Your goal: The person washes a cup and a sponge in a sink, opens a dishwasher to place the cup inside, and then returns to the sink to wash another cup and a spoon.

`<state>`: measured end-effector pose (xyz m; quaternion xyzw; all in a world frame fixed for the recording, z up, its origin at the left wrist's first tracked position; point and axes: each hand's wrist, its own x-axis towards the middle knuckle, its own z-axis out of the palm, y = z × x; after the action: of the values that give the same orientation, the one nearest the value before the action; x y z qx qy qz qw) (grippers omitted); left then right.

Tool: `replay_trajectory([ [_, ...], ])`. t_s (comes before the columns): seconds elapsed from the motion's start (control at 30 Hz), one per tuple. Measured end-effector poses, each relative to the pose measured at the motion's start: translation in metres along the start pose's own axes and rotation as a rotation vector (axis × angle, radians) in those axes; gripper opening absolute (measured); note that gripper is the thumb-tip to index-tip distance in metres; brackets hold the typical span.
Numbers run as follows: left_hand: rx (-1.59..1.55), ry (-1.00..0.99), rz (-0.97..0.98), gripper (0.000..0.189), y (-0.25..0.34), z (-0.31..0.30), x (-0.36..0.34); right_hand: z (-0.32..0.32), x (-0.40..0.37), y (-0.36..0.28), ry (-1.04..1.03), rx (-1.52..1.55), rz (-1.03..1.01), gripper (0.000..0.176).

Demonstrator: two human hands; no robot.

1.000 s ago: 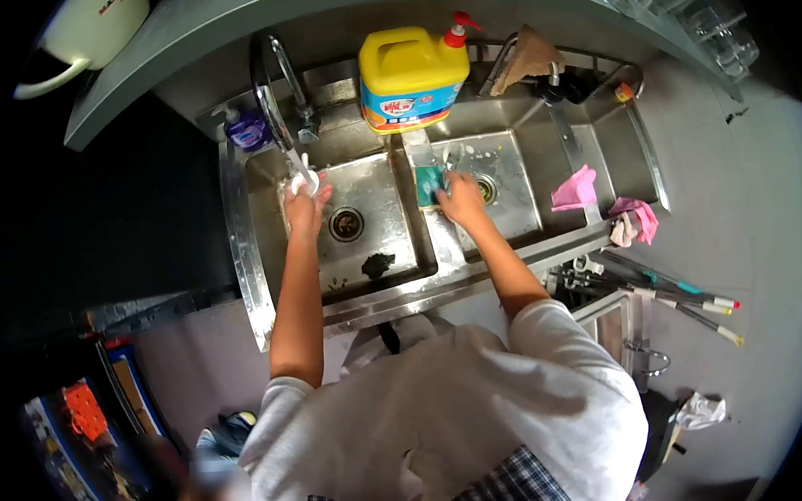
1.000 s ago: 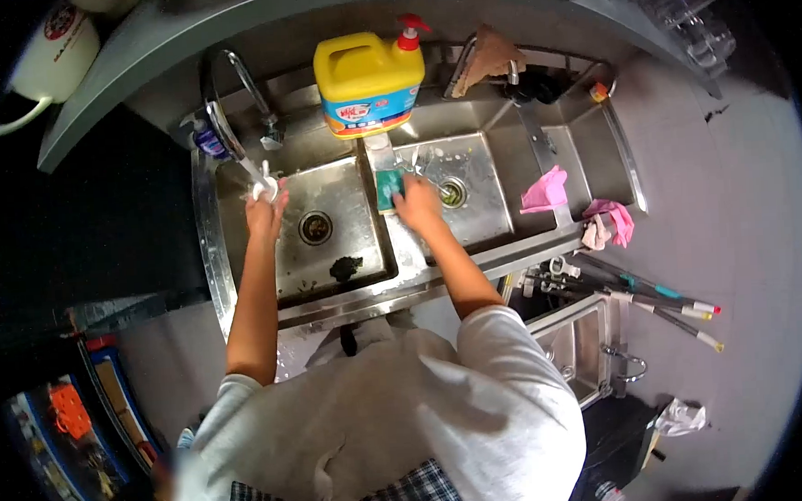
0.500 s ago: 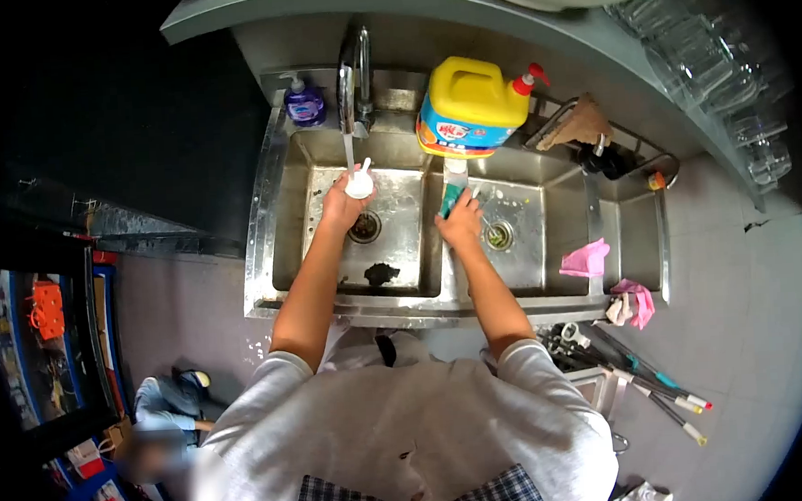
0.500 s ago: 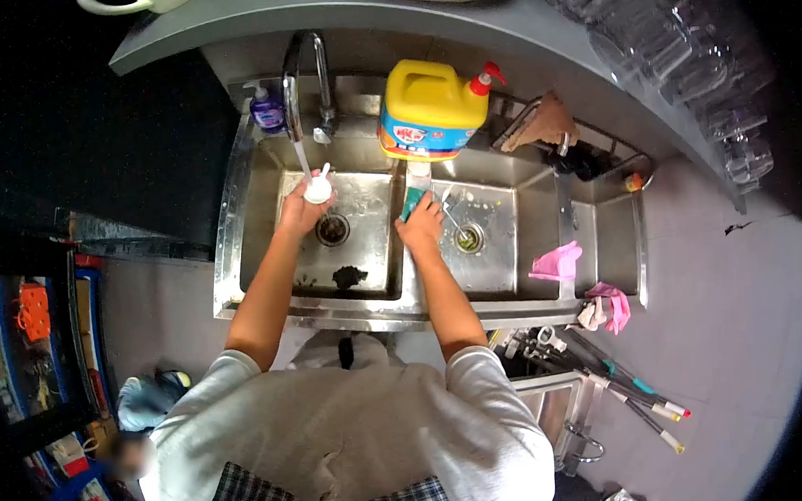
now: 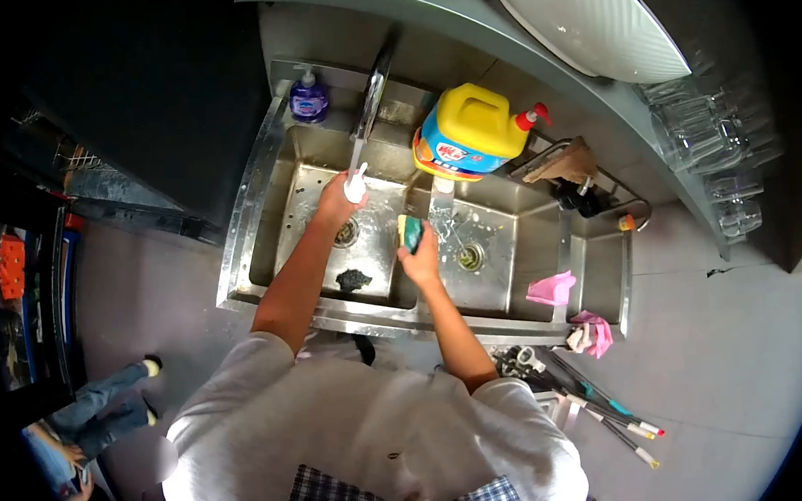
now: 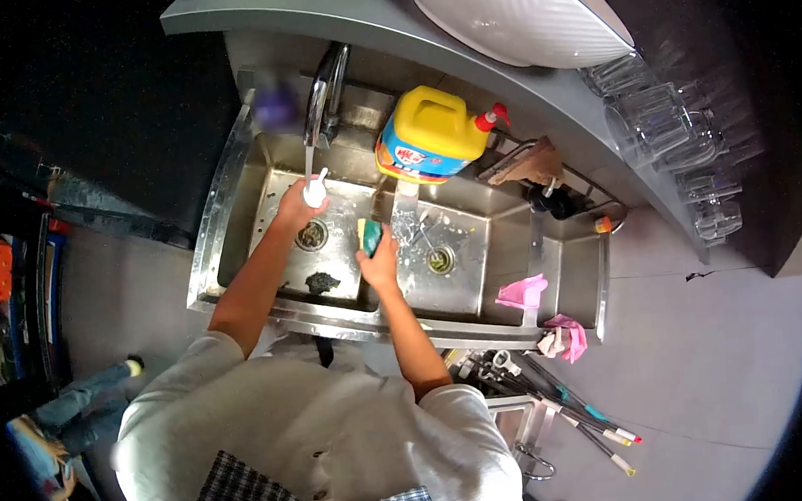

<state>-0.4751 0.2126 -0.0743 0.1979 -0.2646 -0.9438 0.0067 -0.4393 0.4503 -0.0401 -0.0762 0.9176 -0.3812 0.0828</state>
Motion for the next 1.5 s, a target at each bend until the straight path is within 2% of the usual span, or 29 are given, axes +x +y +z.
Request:
replay_trajectory([
  [0.03,0.038,-0.022,0.011,0.023,0.0,0.001,-0.001,0.002,0.002,0.006,0.024,0.028,-0.024,0.076],
  [0.13,-0.249,-0.012,-0.091,0.024,0.001,-0.008,0.005,0.002,0.003,0.015,0.052,0.068,-0.07,0.071],
  [0.17,-0.187,-0.046,-0.068,0.023,0.003,-0.015,0.006,0.0,0.003,0.012,0.069,0.074,-0.072,0.069],
  [0.27,-0.055,0.055,-0.022,0.024,0.003,-0.025,-0.003,-0.006,0.008,-0.002,0.017,0.083,-0.062,0.068],
  [0.37,0.094,0.123,-0.012,0.025,0.003,-0.037,-0.007,0.013,0.026,0.012,0.039,0.283,-0.066,0.07],
  [0.4,0.134,0.167,-0.025,0.026,0.008,-0.033,-0.011,0.005,0.031,-0.007,-0.023,0.451,0.029,0.072],
  [0.47,0.209,0.27,-0.051,0.027,0.012,-0.029,-0.027,0.008,0.063,-0.017,0.05,0.353,-0.174,0.075],
  [0.57,0.269,0.407,-0.017,0.027,0.01,-0.033,-0.028,-0.013,0.099,-0.091,-0.041,0.234,-0.143,0.069],
  [0.6,0.301,0.46,0.007,0.027,0.008,-0.036,-0.028,0.0,0.121,-0.096,0.013,0.229,-0.249,0.066],
  [0.67,0.382,0.52,0.081,0.029,0.008,-0.038,-0.034,0.021,0.156,-0.113,0.004,0.033,-0.257,0.061],
  [0.7,0.353,0.552,0.094,0.029,0.011,-0.036,-0.041,0.009,0.151,-0.146,-0.005,-0.049,-0.239,0.056],
  [0.73,0.322,0.584,0.109,0.029,0.016,-0.035,-0.048,0.032,0.171,-0.139,0.086,-0.099,-0.35,0.05],
  [0.8,0.393,0.528,0.217,0.031,0.022,-0.038,-0.066,0.045,0.189,-0.156,0.023,-0.302,-0.383,0.045],
  [0.87,0.411,0.506,0.178,0.016,0.033,-0.041,-0.08,0.041,0.193,-0.174,-0.034,-0.437,-0.328,0.039],
  [0.9,0.426,0.49,0.178,0.013,0.037,-0.041,-0.085,0.043,0.197,-0.172,0.028,-0.36,-0.42,0.037],
  [0.93,0.438,0.475,0.177,0.012,0.04,-0.04,-0.091,0.043,0.203,-0.17,-0.105,-0.327,-0.367,0.035],
  [0.97,0.363,0.416,0.135,0.024,0.046,-0.042,-0.096,0.049,0.21,-0.162,-0.104,-0.353,-0.414,0.034],
  [1.0,0.357,0.41,0.139,0.025,0.048,-0.044,-0.098,0.053,0.212,-0.156,-0.102,-0.381,-0.46,0.032],
  [1.07,0.339,0.391,0.159,0.029,0.053,-0.046,-0.098,0.057,0.22,-0.152,-0.173,-0.354,-0.386,0.037],
  [1.17,0.178,0.319,0.172,0.029,0.056,-0.039,-0.1,0.039,0.21,-0.157,-0.209,-0.463,-0.412,0.04],
  [1.27,0.066,0.238,0.117,0.026,0.058,-0.029,-0.099,0.044,0.212,-0.15,-0.09,-0.363,-0.485,0.019],
  [1.37,-0.027,0.202,0.047,0.033,0.063,-0.015,-0.098,0.044,0.213,-0.149,-0.135,-0.272,-0.385,0.024],
  [1.47,-0.077,0.187,0.068,0.034,0.06,-0.01,-0.096,0.048,0.217,-0.135,-0.122,-0.202,-0.427,0.028],
  [1.5,-0.073,0.183,0.075,0.034,0.059,-0.011,-0.094,0.049,0.218,-0.129,-0.105,-0.188,-0.416,0.035],
])
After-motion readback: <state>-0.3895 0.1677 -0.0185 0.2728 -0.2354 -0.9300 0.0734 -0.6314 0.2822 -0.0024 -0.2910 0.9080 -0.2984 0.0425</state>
